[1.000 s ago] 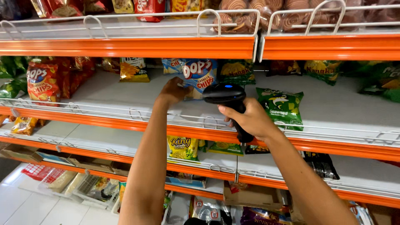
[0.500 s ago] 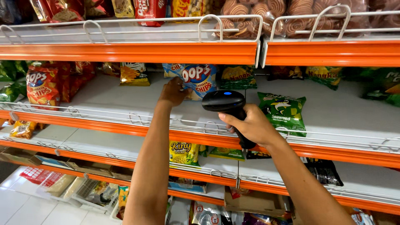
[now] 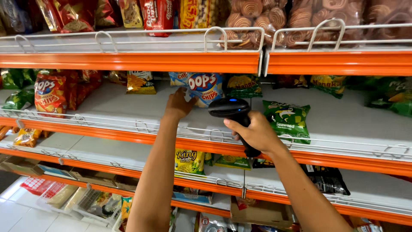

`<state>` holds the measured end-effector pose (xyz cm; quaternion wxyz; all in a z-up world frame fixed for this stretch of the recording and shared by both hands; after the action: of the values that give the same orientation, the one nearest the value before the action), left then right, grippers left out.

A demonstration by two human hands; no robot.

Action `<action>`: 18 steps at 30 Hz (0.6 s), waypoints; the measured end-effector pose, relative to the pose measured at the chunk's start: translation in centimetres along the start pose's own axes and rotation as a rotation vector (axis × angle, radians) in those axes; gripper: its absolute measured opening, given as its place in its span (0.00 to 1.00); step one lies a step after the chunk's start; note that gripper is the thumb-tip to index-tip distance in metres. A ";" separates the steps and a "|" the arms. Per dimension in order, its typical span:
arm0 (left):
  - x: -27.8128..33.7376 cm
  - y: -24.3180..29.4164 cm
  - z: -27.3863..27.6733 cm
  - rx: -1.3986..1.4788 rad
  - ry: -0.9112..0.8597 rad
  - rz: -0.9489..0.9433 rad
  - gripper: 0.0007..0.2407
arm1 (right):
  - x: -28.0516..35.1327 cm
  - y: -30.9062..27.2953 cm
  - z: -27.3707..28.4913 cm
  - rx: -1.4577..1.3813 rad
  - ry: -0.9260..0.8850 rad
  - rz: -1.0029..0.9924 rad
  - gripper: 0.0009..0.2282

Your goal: The person scans snack bags using a handheld barcode scanner and places them onto store shelves by hand.

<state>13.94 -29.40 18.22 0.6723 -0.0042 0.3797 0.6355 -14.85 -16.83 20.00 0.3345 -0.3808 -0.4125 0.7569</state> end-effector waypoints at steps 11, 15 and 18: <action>9.0 7.2 3.9 0.117 0.109 0.094 0.27 | 1.5 -0.7 0.8 0.234 0.120 0.171 0.18; 6.5 5.7 3.3 0.159 0.217 -0.061 0.35 | 1.3 0.0 1.1 0.255 0.091 0.063 0.19; 3.4 3.4 1.9 0.263 0.138 -0.068 0.34 | 0.7 -0.2 0.9 0.191 0.064 0.011 0.19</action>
<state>11.64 -24.92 19.41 0.6604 0.0273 0.5047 0.5554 -15.86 -16.50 20.31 0.3781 -0.3732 -0.3256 0.7822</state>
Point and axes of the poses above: each hand's wrist, its own x-axis away from the middle knuckle, its own z-axis out of the back of the hand, y = z × x, the point moved 6 cm from there along -x, towards the middle knuckle, and after that the axes turned 7 degrees about -y, right-handed, at the moved point
